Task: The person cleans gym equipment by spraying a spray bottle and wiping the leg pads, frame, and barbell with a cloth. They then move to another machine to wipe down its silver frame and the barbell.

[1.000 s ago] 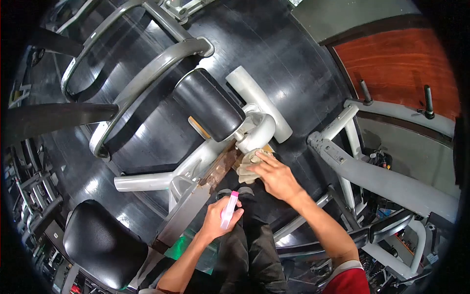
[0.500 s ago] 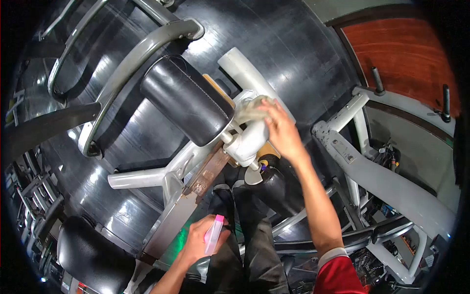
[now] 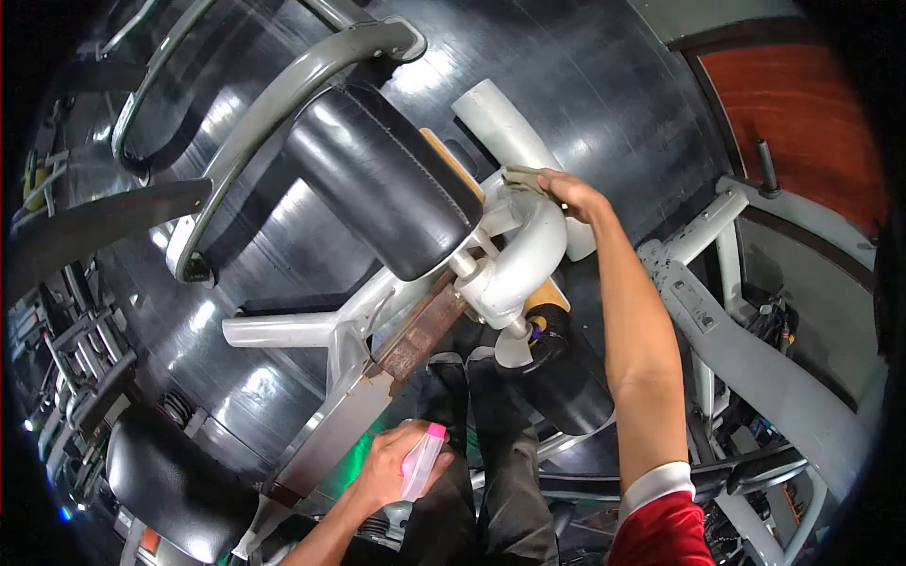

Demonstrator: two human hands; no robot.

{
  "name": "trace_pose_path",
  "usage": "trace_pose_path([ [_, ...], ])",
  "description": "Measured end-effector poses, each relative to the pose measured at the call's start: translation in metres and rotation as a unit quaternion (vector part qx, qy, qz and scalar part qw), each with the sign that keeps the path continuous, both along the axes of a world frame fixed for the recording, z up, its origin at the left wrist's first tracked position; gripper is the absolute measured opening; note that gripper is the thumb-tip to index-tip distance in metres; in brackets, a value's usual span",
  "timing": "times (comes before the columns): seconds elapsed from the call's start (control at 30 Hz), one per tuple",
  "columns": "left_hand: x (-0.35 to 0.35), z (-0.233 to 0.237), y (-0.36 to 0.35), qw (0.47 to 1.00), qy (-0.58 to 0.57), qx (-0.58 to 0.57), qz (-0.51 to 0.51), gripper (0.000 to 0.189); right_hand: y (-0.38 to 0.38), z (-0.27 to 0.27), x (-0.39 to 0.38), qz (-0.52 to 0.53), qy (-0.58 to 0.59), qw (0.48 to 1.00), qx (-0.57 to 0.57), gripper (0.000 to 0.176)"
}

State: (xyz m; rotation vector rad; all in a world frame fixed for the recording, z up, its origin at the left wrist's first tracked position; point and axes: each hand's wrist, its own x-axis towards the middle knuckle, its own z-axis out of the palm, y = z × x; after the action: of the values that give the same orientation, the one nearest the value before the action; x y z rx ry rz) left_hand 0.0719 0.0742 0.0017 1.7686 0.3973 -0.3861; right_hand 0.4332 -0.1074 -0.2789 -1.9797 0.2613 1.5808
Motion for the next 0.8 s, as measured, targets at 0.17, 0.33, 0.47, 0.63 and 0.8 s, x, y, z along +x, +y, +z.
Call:
trace_pose_path([
  [0.17,-0.001,0.000,0.001,1.000,-0.014,-0.014,-0.007,0.031,0.006,0.111,-0.009,0.073,-0.041,0.995,0.050,0.034],
  [0.33,-0.001,0.000,-0.001,0.999,-0.031,-0.018,-0.006,0.034,0.002,0.179,0.000,0.124,-0.132,0.977,0.112,0.034],
  [0.47,-0.003,-0.002,-0.005,0.999,-0.034,-0.026,0.005,0.033,0.031,0.123,0.048,0.223,-0.219,0.949,0.036,0.035],
  [0.63,-0.008,-0.007,-0.006,0.997,-0.057,-0.042,-0.008,0.035,0.079,0.040,0.020,0.399,-0.140,0.903,-0.069,0.040],
  [0.8,-0.002,-0.004,-0.001,0.998,-0.065,-0.025,0.008,0.035,0.108,0.117,-0.011,0.484,-0.107,0.855,-0.153,0.042],
])
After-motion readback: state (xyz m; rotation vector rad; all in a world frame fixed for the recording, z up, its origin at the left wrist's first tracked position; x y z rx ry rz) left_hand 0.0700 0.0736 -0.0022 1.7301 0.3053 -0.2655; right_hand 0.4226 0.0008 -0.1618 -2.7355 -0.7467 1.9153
